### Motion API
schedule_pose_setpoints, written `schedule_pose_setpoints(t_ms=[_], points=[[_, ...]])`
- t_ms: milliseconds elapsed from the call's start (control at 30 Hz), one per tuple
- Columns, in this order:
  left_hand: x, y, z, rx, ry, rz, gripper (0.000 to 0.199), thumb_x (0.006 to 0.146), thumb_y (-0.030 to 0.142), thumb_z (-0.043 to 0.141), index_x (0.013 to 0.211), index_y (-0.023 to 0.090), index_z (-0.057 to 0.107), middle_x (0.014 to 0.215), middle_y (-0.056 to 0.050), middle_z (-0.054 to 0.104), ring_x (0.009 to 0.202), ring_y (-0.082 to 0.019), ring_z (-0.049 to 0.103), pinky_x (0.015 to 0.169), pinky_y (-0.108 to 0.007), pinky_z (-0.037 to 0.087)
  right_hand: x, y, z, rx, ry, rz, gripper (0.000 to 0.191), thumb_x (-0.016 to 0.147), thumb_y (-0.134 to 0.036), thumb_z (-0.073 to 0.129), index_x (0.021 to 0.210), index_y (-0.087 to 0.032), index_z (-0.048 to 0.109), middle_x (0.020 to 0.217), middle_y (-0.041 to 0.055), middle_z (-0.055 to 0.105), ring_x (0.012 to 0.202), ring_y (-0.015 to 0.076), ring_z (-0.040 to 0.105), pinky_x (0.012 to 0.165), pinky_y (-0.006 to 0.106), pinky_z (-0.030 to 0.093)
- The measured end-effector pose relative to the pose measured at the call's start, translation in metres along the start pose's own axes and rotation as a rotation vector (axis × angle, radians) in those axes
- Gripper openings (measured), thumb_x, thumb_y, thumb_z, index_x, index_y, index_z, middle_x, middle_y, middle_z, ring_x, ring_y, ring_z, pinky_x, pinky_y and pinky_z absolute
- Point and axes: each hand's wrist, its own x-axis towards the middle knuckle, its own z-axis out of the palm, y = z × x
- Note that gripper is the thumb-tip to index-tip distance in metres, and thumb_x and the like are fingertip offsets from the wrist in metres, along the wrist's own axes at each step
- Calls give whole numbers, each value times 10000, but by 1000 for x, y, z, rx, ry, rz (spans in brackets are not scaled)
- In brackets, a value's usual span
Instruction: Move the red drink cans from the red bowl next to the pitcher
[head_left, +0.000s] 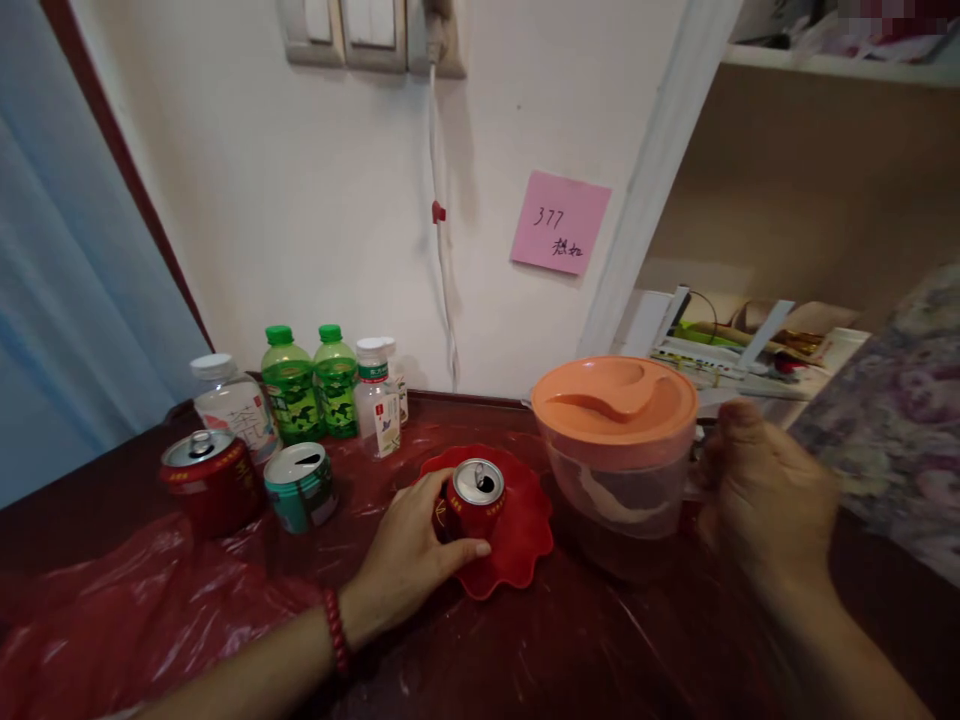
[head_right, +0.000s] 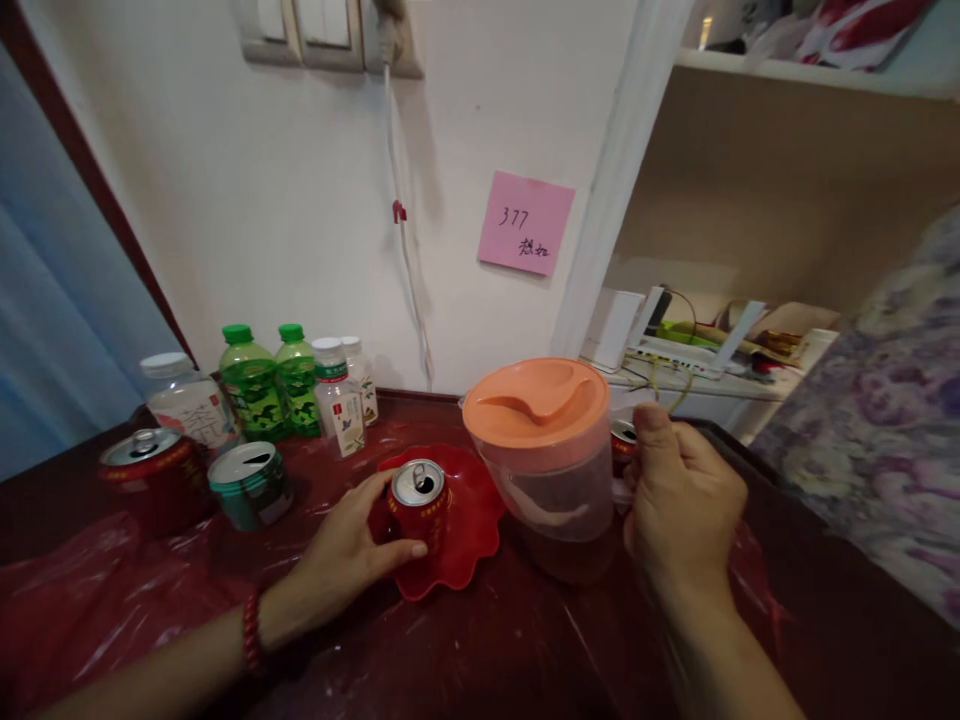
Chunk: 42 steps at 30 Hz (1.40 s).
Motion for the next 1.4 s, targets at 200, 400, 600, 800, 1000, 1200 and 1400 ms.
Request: schedule_pose_setpoints(t_ms=[200, 400, 600, 800, 1000, 1200, 1400], points=[[4, -7, -3, -11, 44, -17, 700, 750, 441, 816, 1350, 243, 515, 1402, -112, 600, 1286, -339, 557, 1106, -575, 413, 1, 14, 7, 141, 70, 49, 592, 741, -656, 797, 548, -209, 459, 496, -76, 358, 464, 89, 305, 423, 247, 243], [5, -8, -3, 7, 41, -11, 690, 766, 469, 804, 1353, 247, 517, 1381, -97, 620, 1269, -323, 580, 1099, -546, 436, -2, 24, 11, 193, 77, 78, 617, 727, -682, 793, 556, -201, 445, 508, -84, 344, 485, 81, 291, 433, 227, 254], [4, -7, -4, -16, 36, -3, 677, 782, 484, 791, 1352, 241, 521, 1383, -98, 626, 1269, -315, 591, 1096, -522, 456, -2, 32, 14, 232, 103, 110, 635, 700, -694, 804, 549, -204, 430, 493, -94, 336, 466, 74, 282, 419, 221, 261], [5, -9, -3, -12, 45, -9, 678, 764, 498, 794, 1337, 239, 541, 1374, -109, 635, 1264, -340, 595, 1092, -549, 457, -4, 45, 16, 234, 105, 127, 639, 695, -697, 805, 544, -202, 430, 491, -88, 355, 479, 78, 299, 425, 226, 247], [8, -12, -2, -15, 79, -9, 636, 768, 512, 764, 1302, 217, 585, 1349, -123, 659, 1233, -349, 623, 1062, -545, 493, -4, 63, 16, 242, 98, 135, 633, 766, -700, 748, 582, -212, 390, 505, -110, 312, 452, 66, 273, 430, 219, 263], [12, -16, -2, -38, 204, -8, 671, 655, 554, 805, 1218, 217, 668, 1221, -110, 738, 1136, -374, 688, 965, -483, 581, -1, 87, 10, 171, 109, 107, 554, 934, -643, 599, 646, -201, 433, 539, -100, 346, 440, 72, 329, 431, 203, 286], [14, -11, -11, -45, 215, -81, 699, 590, 558, 837, 1182, 221, 682, 1170, -89, 764, 1112, -391, 700, 875, -460, 634, 2, 86, 6, 53, 95, -30, 526, 974, -627, 545, 693, -184, 510, 605, -67, 436, 519, 100, 441, 515, 235, 391]])
